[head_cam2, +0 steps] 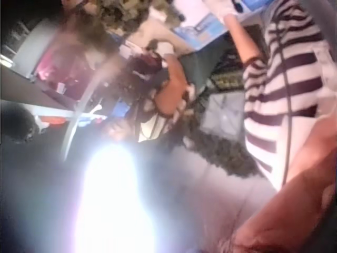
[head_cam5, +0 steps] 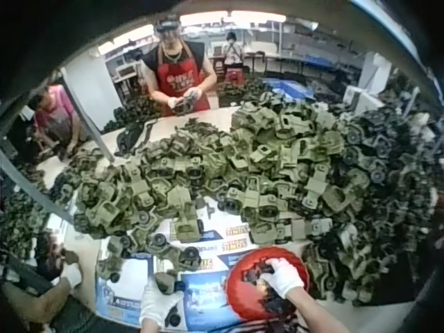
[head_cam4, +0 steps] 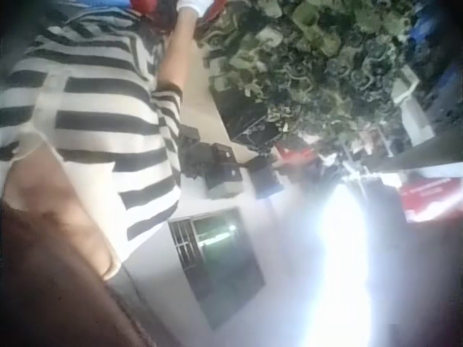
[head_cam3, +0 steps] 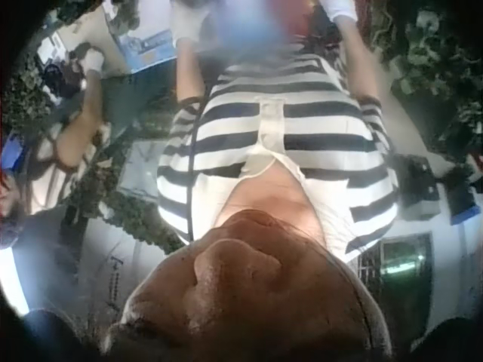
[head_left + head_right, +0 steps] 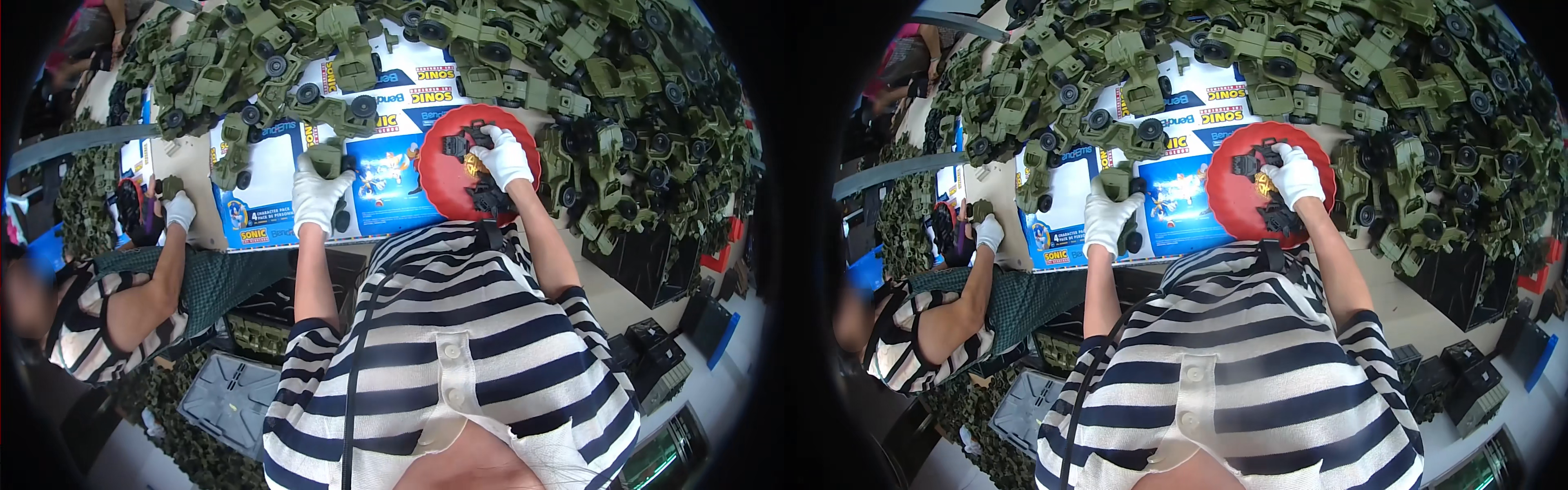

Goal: The person assembles green toy tanks by picking up a tank body and inserting a black turret component into it. The person handles the toys one at a time, repeatedly picking up bodies and turrets from a large pile on the table and a red bowl, respectively, and snapping them together.

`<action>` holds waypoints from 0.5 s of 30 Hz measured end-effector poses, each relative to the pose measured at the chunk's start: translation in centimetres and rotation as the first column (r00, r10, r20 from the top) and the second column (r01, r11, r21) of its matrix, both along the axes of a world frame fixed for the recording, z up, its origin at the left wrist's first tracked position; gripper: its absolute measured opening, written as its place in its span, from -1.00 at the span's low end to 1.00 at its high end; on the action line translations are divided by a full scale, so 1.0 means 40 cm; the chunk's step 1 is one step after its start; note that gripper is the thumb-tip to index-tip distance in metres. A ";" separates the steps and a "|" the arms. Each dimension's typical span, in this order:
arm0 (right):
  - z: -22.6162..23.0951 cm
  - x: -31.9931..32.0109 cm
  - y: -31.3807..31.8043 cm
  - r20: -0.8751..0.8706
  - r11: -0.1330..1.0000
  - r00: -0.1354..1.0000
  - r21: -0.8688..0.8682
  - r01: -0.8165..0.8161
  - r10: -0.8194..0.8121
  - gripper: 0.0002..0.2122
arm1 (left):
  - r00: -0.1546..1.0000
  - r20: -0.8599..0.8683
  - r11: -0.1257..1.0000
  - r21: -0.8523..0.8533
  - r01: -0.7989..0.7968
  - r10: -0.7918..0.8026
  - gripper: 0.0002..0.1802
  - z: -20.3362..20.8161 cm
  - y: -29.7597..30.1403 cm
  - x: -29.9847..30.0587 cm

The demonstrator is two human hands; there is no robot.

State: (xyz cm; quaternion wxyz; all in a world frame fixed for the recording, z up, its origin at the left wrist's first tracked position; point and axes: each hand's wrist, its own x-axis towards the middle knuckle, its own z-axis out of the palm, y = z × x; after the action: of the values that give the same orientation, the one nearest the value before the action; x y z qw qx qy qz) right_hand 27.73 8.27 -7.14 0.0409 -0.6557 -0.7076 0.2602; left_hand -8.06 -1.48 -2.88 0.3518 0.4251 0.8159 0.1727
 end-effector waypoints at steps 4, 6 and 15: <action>0.028 0.020 0.011 0.046 0.997 0.996 -0.038 -0.071 0.073 -0.55 | 0.910 -0.411 0.997 -0.077 0.015 -0.046 0.02 0.050 -0.019 0.083; 0.048 0.042 0.014 0.053 0.995 0.995 -0.055 -0.082 0.085 -0.55 | 0.800 -0.490 0.935 -0.115 0.335 -0.346 -0.12 0.062 -0.036 0.090; 0.080 -0.011 0.030 0.169 0.999 0.986 0.050 -0.001 -0.007 -0.37 | 0.800 -0.428 0.842 0.144 0.519 -0.420 -0.12 0.075 -0.131 0.071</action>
State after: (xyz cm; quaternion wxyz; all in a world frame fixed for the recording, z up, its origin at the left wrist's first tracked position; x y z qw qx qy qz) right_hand 27.28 9.46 -3.94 -0.0028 -0.6754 -0.7137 0.1859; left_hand -5.22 -6.71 0.11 0.1613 0.6820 0.7067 0.0967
